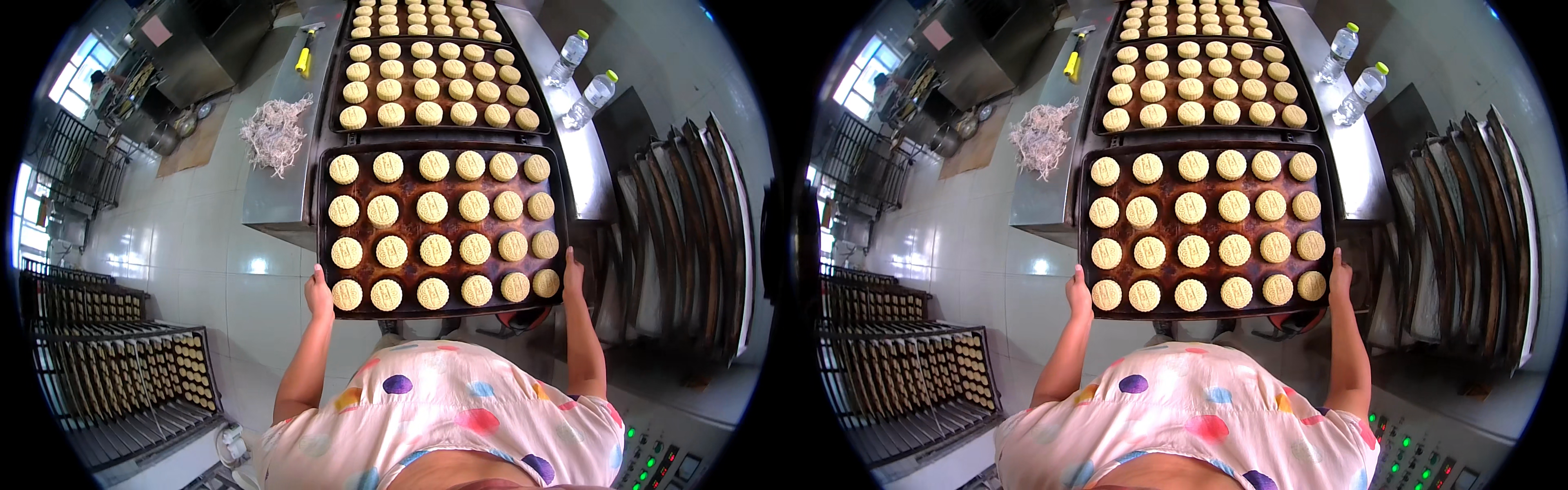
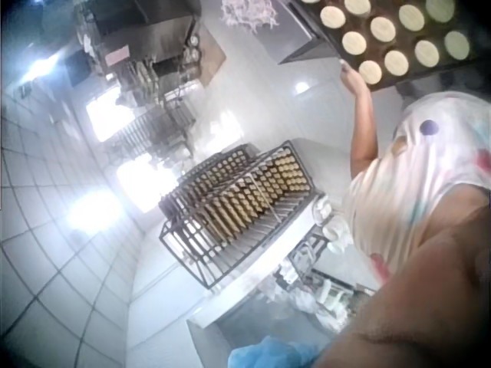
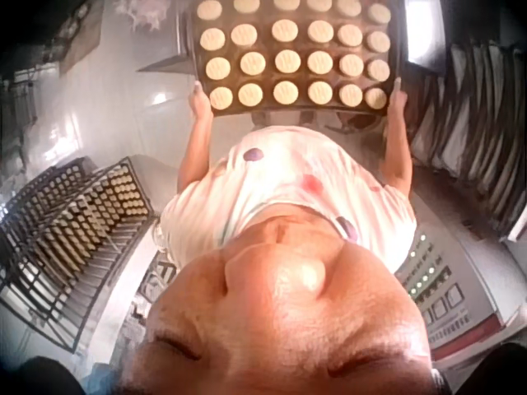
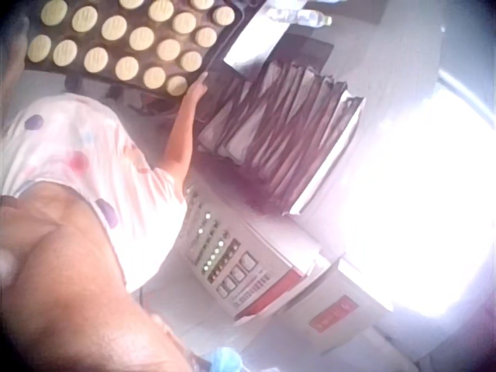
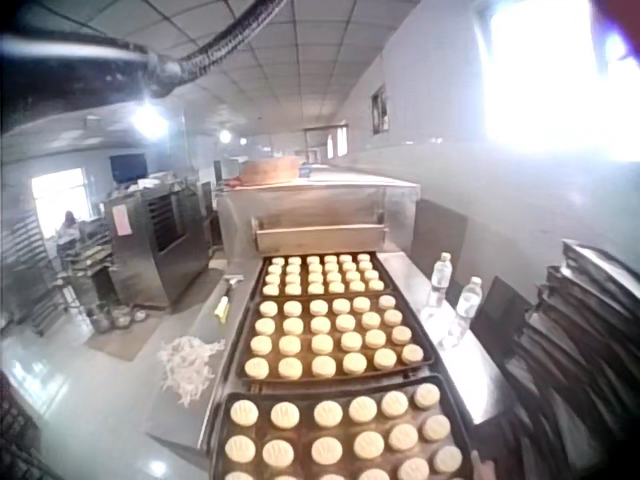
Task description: The person picks up a baking tray filled with round, patterned dough items, carries it across the room, and slides it into a tall metal rack containing other similar trays.
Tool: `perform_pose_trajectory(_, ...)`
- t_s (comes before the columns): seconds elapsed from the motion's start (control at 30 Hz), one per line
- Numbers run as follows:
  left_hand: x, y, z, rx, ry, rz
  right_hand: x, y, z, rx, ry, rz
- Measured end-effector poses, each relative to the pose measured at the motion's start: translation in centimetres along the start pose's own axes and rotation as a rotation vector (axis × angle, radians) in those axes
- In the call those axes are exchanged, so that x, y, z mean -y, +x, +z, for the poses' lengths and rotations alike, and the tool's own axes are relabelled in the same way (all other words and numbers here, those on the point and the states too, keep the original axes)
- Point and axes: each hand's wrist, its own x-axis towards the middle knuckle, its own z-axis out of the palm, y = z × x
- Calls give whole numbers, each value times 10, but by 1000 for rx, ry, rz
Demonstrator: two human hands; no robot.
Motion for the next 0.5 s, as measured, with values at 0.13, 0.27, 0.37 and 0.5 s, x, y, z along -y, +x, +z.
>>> perform_pose_trajectory(0.13,-12,0,7,-28,30,-23,10,9,5,10,21,-11)
perform_pose_trajectory(0.27,-19,17,20,-14,9,3,25,34,12,63,5,-40)
perform_pose_trajectory(0.37,-26,26,25,21,61,-14,26,46,12,86,3,-28)
perform_pose_trajectory(0.5,-30,30,34,-35,66,43,33,44,17,108,58,-11)
